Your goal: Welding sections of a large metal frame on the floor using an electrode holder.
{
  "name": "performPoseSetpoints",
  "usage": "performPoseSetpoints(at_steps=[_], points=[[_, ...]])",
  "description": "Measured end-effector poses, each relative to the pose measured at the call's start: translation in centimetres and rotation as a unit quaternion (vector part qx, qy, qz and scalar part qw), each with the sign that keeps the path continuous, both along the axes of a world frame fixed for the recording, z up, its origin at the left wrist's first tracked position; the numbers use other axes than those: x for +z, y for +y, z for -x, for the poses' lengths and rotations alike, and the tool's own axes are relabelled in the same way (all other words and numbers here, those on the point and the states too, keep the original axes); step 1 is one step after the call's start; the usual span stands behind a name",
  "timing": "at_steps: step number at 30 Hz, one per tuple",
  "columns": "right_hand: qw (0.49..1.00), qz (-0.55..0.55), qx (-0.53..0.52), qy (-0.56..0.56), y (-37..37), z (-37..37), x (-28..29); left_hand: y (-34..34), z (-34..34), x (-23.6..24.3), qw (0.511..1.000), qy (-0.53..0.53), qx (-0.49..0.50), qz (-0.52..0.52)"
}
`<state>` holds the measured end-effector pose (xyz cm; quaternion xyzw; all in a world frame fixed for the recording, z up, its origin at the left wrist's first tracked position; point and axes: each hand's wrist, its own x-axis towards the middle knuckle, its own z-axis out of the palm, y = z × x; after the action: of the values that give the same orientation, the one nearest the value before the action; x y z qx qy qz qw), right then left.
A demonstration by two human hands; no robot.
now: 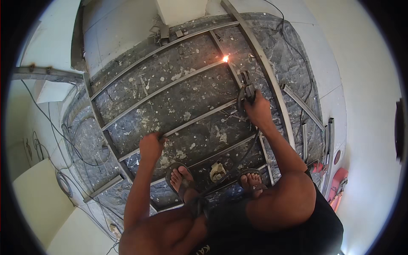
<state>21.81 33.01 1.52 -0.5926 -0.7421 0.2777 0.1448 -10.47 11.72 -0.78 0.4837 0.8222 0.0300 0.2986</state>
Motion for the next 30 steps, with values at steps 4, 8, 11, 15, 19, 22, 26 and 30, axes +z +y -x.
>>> performPoseSetpoints(at_steps=[4,8,11,15,19,22,26,30], points=[[0.999,0.016,0.004,-0.028,0.1,0.1,-0.1,-0.1,0.0,-0.1,1.000,-0.002,0.001,-0.016],[0.999,0.024,0.005,-0.034,0.1,0.2,-0.1,0.3,-0.1,0.3,1.000,0.002,-0.004,-0.022],[0.999,0.030,0.008,-0.038,0.1,0.4,0.0,0.2,0.1,0.4,1.000,-0.005,-0.001,-0.015],[1.000,0.011,0.027,0.002,0.1,0.3,-0.4,-0.2,0.2,-0.3,0.998,-0.002,-0.008,-0.058],[0.999,0.017,0.015,-0.033,0.1,0.3,-0.5,0.0,0.1,0.0,1.000,-0.006,0.006,-0.024],[0.999,0.015,0.015,-0.025,0.1,0.4,-0.5,0.0,0.1,0.0,1.000,-0.001,-0.005,-0.021],[1.000,0.012,0.015,-0.024,0.2,0.2,-0.6,0.0,0.1,-0.1,1.000,0.002,-0.007,-0.030],[0.999,0.024,-0.008,-0.021,0.1,0.5,0.0,0.0,0.0,0.1,1.000,-0.006,0.008,-0.011]])
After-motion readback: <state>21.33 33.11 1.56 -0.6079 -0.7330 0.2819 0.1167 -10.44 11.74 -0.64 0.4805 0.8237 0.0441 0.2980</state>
